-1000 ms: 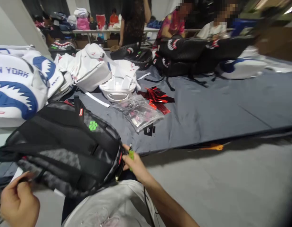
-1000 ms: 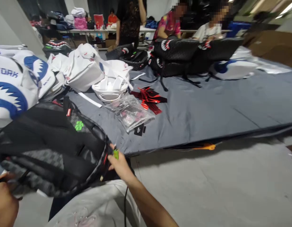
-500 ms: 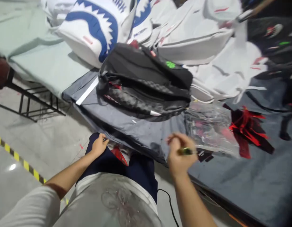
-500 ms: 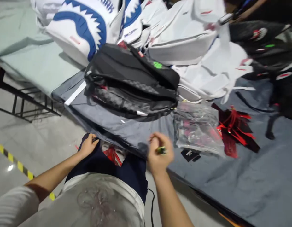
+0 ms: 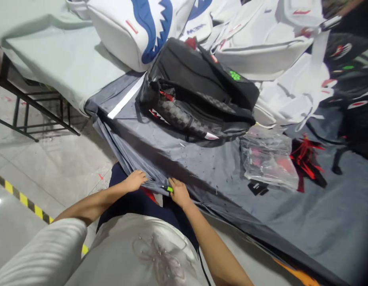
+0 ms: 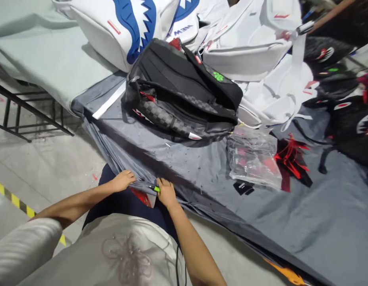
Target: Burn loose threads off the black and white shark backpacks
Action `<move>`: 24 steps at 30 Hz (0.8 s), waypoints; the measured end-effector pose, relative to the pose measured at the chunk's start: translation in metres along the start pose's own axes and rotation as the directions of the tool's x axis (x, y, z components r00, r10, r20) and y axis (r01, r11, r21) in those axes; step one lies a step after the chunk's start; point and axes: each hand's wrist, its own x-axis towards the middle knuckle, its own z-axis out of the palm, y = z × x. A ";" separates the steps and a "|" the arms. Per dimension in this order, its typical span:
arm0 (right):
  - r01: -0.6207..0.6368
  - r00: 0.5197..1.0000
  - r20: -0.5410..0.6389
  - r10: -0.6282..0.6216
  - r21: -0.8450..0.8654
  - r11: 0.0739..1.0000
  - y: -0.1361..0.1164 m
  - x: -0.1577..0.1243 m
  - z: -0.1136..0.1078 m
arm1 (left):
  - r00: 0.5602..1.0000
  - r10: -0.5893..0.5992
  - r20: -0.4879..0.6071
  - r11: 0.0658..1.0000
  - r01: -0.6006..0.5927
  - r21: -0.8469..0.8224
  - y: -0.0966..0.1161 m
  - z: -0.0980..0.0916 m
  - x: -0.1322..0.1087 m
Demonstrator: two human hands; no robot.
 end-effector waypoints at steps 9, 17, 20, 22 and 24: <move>0.101 0.979 0.179 -0.102 0.013 0.995 -0.016 -0.068 0.041 | 0.991 -0.097 0.093 0.995 0.096 0.016 0.011 -0.019 0.003; 0.097 0.985 0.142 -0.103 0.047 0.994 -0.024 -0.089 0.043 | 0.953 -0.037 0.301 0.989 -0.007 0.146 0.069 0.019 0.064; 0.104 0.984 0.138 -0.110 0.053 0.993 -0.024 -0.091 0.043 | 0.946 -0.054 0.319 0.990 0.010 0.138 0.074 0.034 0.061; 0.099 0.986 0.131 -0.106 0.057 0.993 -0.023 -0.092 0.043 | 0.954 -0.070 0.291 0.993 0.039 0.111 0.068 0.036 0.057; 0.095 0.987 0.120 -0.102 0.066 0.993 -0.021 -0.094 0.044 | 0.969 -0.106 0.222 0.992 0.089 0.085 0.059 0.031 0.050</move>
